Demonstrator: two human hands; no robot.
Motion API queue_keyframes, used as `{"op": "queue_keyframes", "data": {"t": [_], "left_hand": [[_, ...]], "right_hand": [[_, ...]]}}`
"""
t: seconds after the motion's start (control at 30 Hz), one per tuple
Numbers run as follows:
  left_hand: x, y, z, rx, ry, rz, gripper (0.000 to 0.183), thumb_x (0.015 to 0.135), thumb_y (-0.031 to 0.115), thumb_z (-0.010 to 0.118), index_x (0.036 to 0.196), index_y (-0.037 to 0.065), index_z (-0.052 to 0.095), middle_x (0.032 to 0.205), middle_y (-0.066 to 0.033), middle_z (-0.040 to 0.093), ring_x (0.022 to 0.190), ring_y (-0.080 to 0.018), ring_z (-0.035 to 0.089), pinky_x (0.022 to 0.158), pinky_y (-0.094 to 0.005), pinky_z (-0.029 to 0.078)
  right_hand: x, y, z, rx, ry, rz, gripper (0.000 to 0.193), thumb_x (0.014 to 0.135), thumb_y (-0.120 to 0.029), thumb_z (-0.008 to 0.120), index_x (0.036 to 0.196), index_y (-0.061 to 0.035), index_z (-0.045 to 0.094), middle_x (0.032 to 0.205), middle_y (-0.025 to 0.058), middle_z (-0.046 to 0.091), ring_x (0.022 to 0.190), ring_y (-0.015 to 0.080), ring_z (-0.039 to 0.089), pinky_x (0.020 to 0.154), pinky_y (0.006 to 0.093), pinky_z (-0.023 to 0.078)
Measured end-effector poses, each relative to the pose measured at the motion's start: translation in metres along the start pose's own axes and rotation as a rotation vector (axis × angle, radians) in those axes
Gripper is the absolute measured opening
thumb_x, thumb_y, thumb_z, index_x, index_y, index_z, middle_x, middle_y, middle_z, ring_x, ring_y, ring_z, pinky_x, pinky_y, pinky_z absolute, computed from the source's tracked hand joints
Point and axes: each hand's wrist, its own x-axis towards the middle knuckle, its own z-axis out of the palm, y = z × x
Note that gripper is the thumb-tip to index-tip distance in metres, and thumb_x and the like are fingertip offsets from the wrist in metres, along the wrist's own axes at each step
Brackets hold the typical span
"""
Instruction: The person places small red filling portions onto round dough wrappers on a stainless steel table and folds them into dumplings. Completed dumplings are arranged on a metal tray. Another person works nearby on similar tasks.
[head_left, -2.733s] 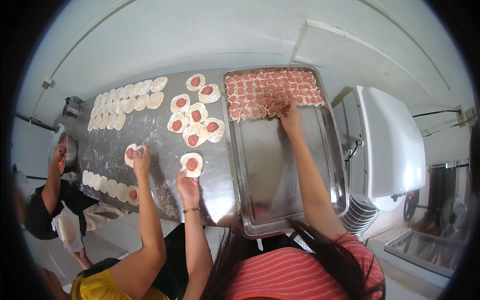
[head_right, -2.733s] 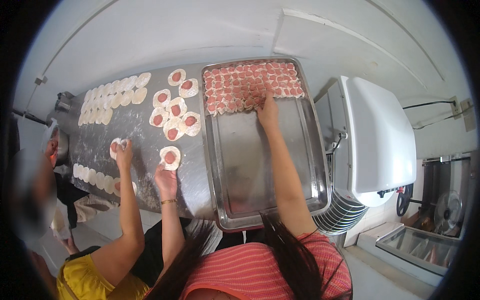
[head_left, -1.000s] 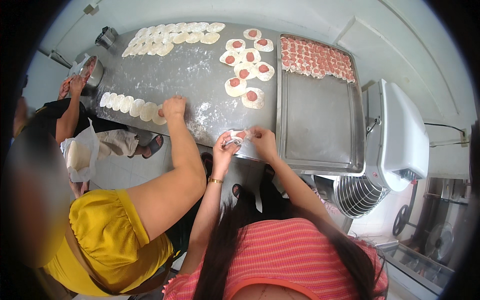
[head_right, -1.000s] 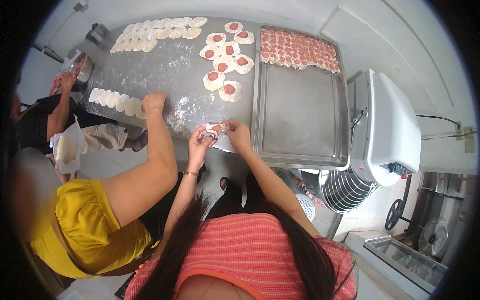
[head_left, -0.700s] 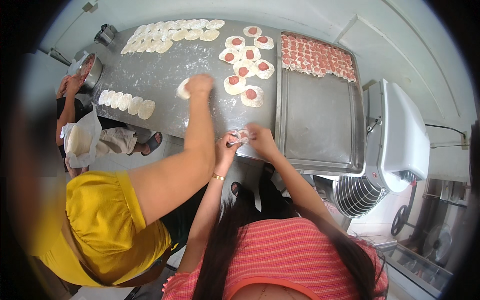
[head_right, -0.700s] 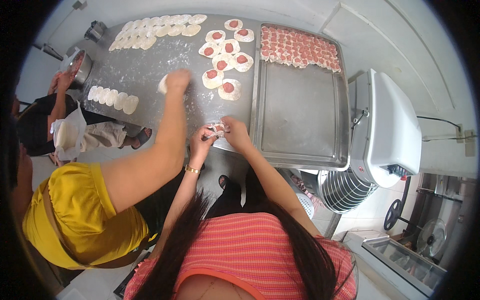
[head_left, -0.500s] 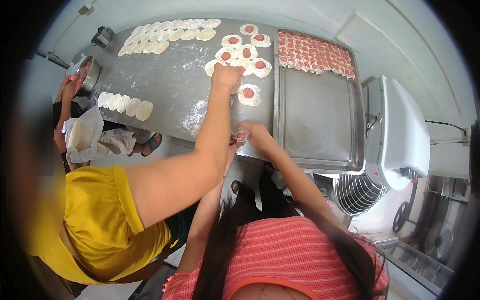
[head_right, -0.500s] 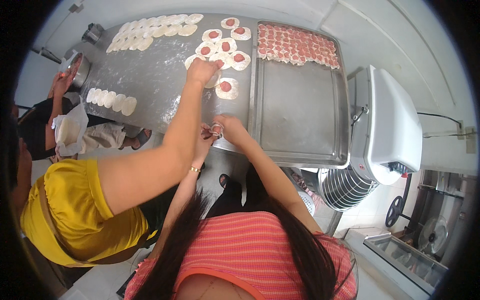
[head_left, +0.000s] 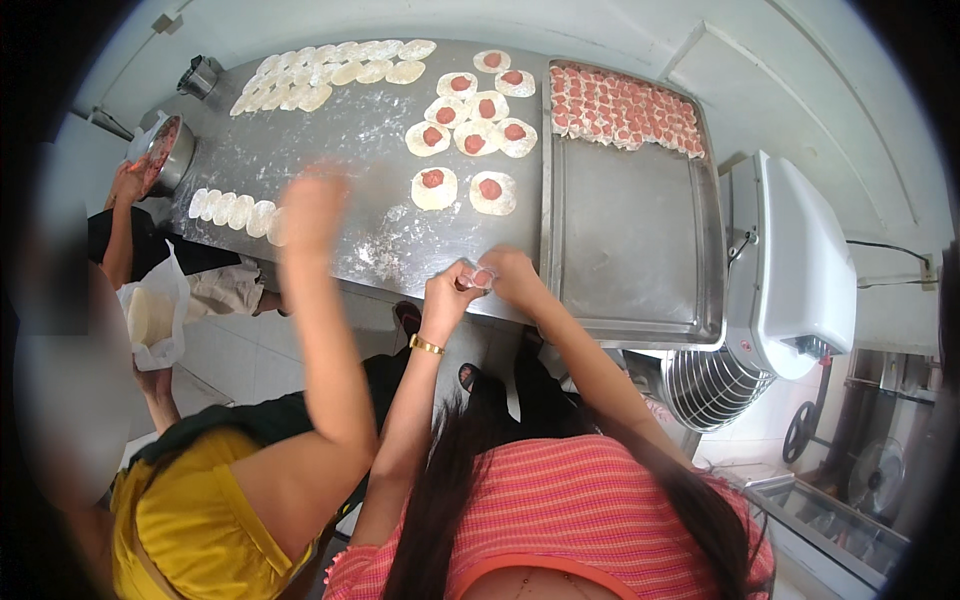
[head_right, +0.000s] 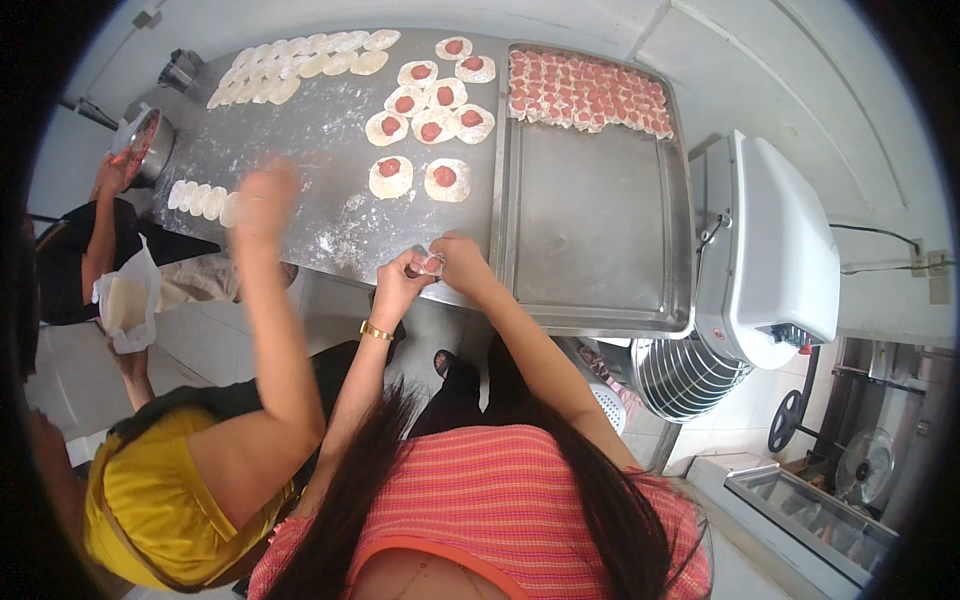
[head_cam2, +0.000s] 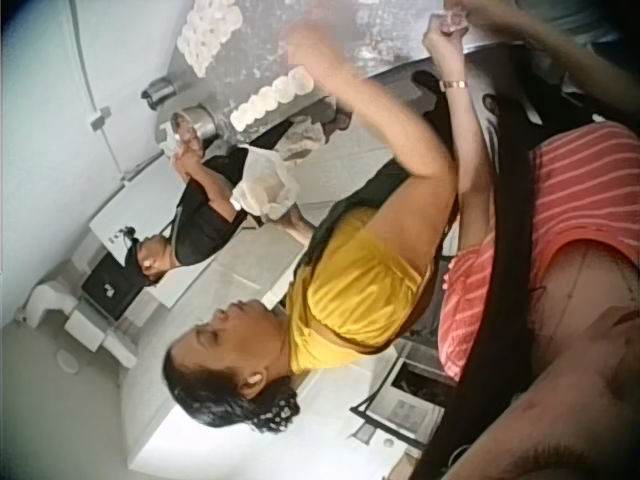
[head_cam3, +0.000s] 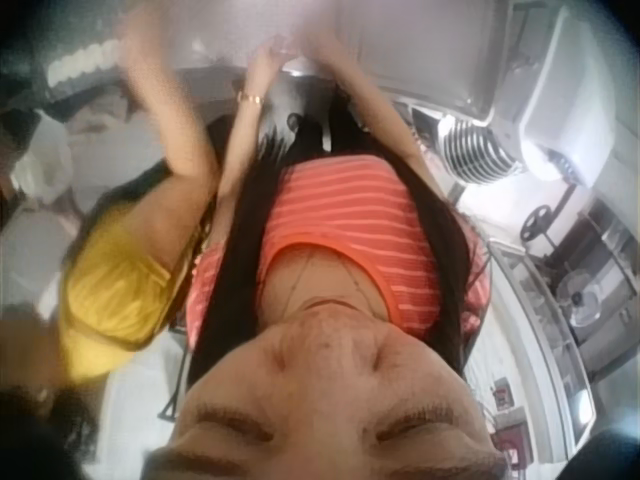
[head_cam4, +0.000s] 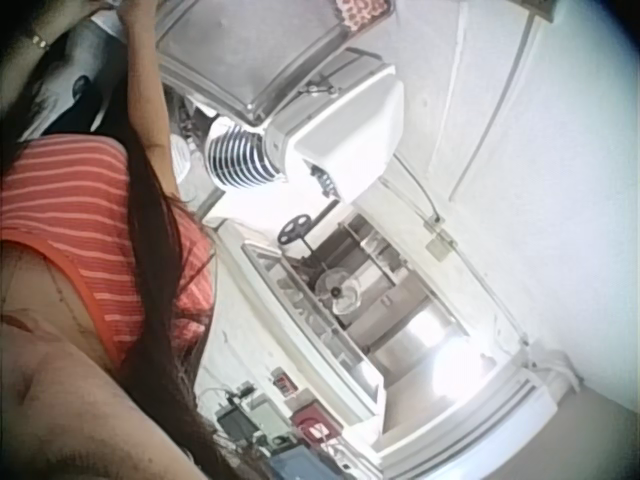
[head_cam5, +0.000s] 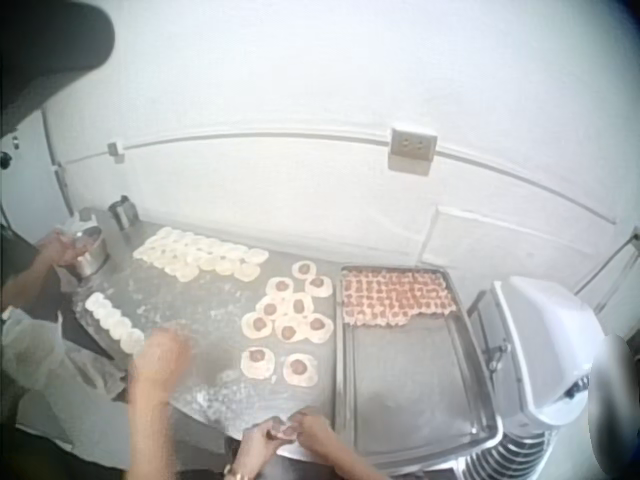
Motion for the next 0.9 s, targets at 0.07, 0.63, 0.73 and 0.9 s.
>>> {"op": "queue_keyframes", "data": {"t": [0.07,0.63,0.73,0.9], "left_hand": [[0.005,-0.007,0.003,0.055,0.02,0.033,0.03,0.064,0.01,0.08,0.087,0.001,0.061,0.066,-0.0127,0.063,0.057,-0.0197,0.059,0.058,-0.0305,0.048],[0.0,-0.014,0.002,-0.054,0.005,-0.027,0.019,0.071,0.0,0.072,0.087,0.0,0.062,0.077,-0.0079,0.068,0.07,-0.0106,0.065,0.064,-0.0257,0.051],[0.002,-0.011,-0.007,-0.073,-0.092,-0.009,0.018,0.074,-0.003,0.068,0.091,0.0,0.063,0.08,-0.0078,0.068,0.073,-0.0106,0.065,0.066,-0.0258,0.052],[0.026,-0.035,-0.022,-0.028,0.069,-0.029,0.019,0.075,0.003,0.064,0.094,-0.001,0.064,0.08,-0.0134,0.067,0.073,-0.0201,0.066,0.066,-0.0298,0.051]], "right_hand": [[0.005,-0.004,0.002,0.008,-0.048,0.007,0.017,0.066,0.003,0.061,0.082,-0.0025,0.064,0.084,0.0152,0.06,0.081,0.0371,0.059,0.071,0.0424,0.047],[-0.01,-0.015,0.003,-0.016,0.1,-0.093,0.029,0.069,0.005,0.055,0.096,-0.0043,0.061,0.093,0.0152,0.058,0.086,0.0366,0.057,0.072,0.0438,0.047],[-0.01,-0.01,0.01,-0.06,0.09,-0.072,0.029,0.069,0.004,0.056,0.095,-0.0056,0.062,0.091,0.0142,0.058,0.084,0.0371,0.057,0.072,0.0443,0.047],[-0.008,-0.012,-0.013,0.175,0.134,0.038,0.027,0.069,0.002,0.062,0.094,-0.0058,0.062,0.09,0.0121,0.06,0.082,0.0319,0.06,0.071,0.0383,0.049]]}}
